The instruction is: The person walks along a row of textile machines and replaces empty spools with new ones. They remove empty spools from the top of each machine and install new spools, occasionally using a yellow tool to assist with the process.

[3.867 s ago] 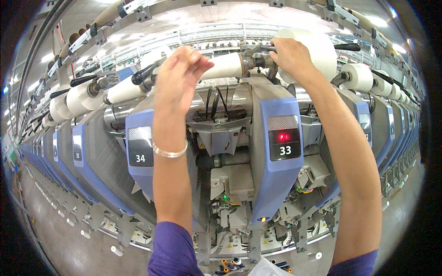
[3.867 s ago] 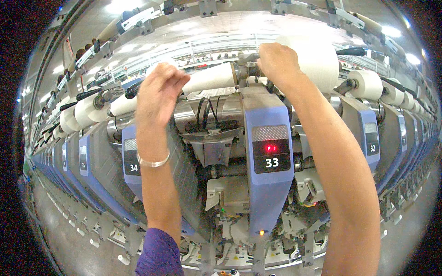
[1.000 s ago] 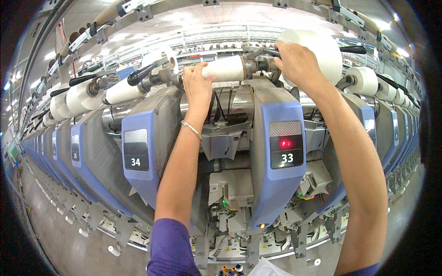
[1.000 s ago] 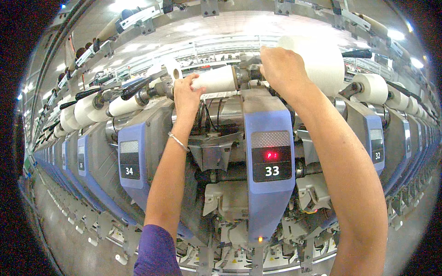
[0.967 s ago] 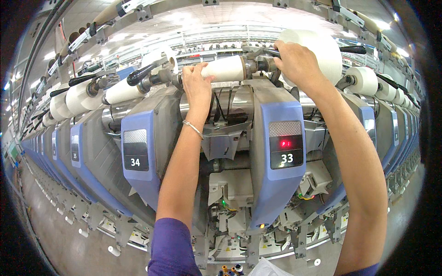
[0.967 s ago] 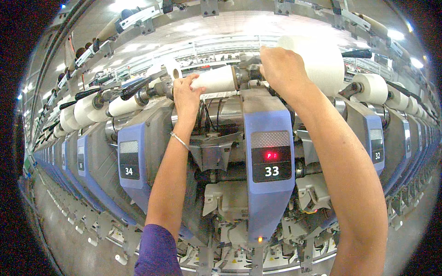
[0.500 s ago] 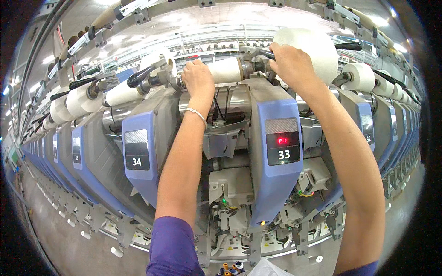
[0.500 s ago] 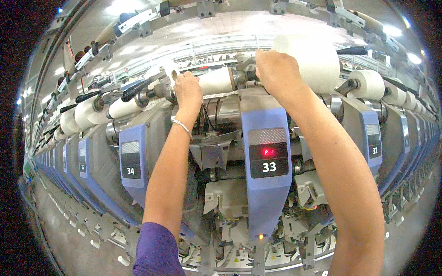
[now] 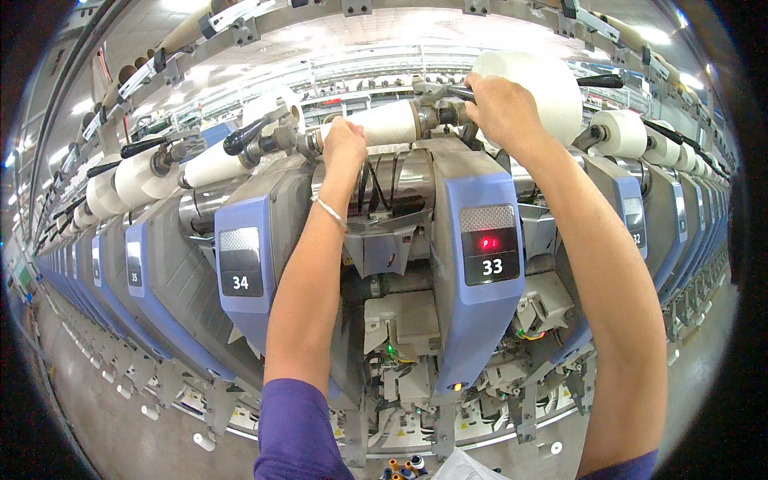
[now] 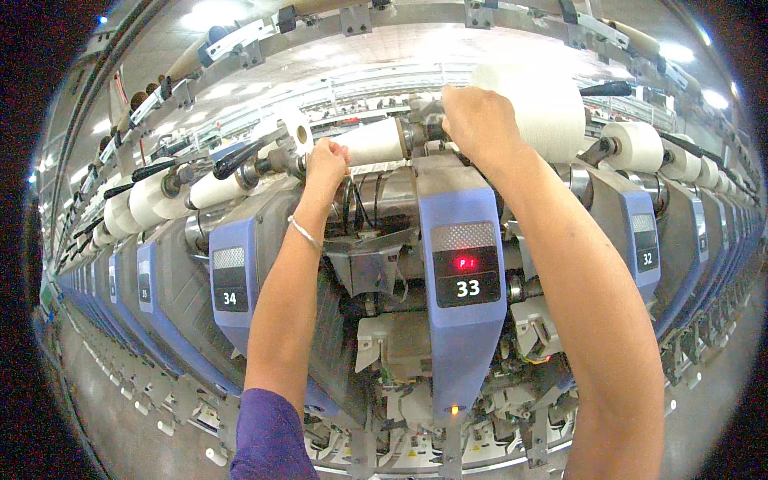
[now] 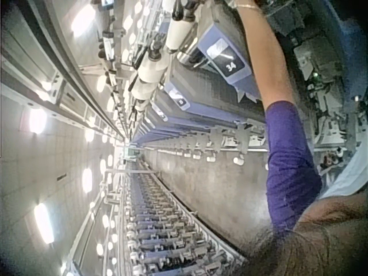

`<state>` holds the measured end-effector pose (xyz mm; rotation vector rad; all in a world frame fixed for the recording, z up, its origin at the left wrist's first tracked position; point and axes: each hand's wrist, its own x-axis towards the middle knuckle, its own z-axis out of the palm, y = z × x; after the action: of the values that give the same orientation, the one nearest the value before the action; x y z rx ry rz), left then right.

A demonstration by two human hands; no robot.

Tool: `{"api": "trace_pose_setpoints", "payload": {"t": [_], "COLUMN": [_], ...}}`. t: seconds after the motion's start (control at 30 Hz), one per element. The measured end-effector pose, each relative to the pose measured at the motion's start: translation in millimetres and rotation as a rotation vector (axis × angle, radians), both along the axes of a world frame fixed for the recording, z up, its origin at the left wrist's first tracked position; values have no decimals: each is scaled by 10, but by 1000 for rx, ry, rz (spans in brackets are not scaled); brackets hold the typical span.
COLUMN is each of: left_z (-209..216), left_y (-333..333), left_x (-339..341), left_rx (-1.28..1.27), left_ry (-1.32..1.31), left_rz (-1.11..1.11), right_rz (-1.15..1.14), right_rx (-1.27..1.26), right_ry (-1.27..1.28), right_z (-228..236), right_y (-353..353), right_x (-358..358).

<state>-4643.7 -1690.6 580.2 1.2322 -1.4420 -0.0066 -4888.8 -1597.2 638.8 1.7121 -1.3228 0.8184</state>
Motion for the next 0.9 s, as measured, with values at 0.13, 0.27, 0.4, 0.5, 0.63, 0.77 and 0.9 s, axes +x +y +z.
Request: {"api": "trace_pose_setpoints", "payload": {"t": [0.13, 0.27, 0.4, 0.5, 0.63, 0.77, 0.9], "left_z": [-46, -83, -127, -79, 141, 119, -161], "left_y": [47, 139, 441, 962, 1944, 3074, 3758], "left_x": [99, 175, 162, 177, 515, 903, 923], "left_rx": [127, 97, -52, -441, -900, -941, -1170], "left_ry": [175, 195, 203, 275, 384, 642, 490], "left_rz": [-160, -444, -634, -923, -1053, -1827, -2040], "right_rz": [63, 31, -44, -48, -55, -56, -46], "right_rx": [-88, -30, 74, 101, 91, 73, 12], "right_ry": [15, -4, -52, -63, -52, -79, -96], "right_z": [31, 70, 99, 97, 91, -2, -217], "right_y": [-16, 24, 34, 13, -4, 47, 123], "right_x": [4, 46, 65, 50, 42, 60, 70]}}
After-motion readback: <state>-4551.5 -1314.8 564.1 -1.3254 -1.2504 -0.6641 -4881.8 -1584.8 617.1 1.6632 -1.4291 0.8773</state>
